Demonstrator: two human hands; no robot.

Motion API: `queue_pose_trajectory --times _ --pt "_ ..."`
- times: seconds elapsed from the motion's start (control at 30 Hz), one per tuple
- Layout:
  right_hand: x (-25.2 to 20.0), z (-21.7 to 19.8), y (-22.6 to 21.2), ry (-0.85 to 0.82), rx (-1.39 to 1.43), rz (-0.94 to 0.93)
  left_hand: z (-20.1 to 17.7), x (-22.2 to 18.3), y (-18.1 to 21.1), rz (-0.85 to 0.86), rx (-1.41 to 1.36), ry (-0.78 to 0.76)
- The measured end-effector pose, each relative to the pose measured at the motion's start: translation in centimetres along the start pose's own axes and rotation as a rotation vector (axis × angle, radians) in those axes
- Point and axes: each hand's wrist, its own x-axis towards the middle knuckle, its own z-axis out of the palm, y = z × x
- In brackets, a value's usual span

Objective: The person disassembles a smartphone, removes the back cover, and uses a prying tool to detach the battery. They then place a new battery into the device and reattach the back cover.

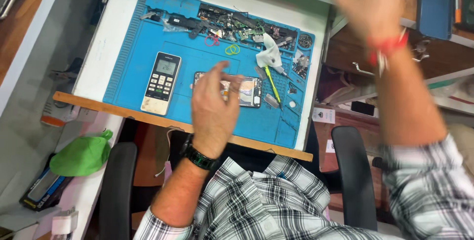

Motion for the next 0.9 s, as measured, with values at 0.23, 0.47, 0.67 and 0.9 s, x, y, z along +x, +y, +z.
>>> queue_pose_trajectory --times 0.23,0.47,0.67,0.9 --pt "-12.1 8.7 -11.1 -0.301 0.354 0.5 4.2 -1.5 1.4 -0.125 -0.802 -0.147" --pt "-12.5 7.1 -8.5 -0.244 0.704 0.773 1.4 -3.1 1.0 -0.113 -0.332 -0.085" --pt "-14.1 6.8 -7.2 -0.244 1.031 0.857 0.9 -3.6 2.5 0.073 -0.267 -0.092" --pt "-14.5 7.8 -6.9 -0.281 1.242 1.024 1.8 -3.8 1.9 0.013 -0.224 -0.066"
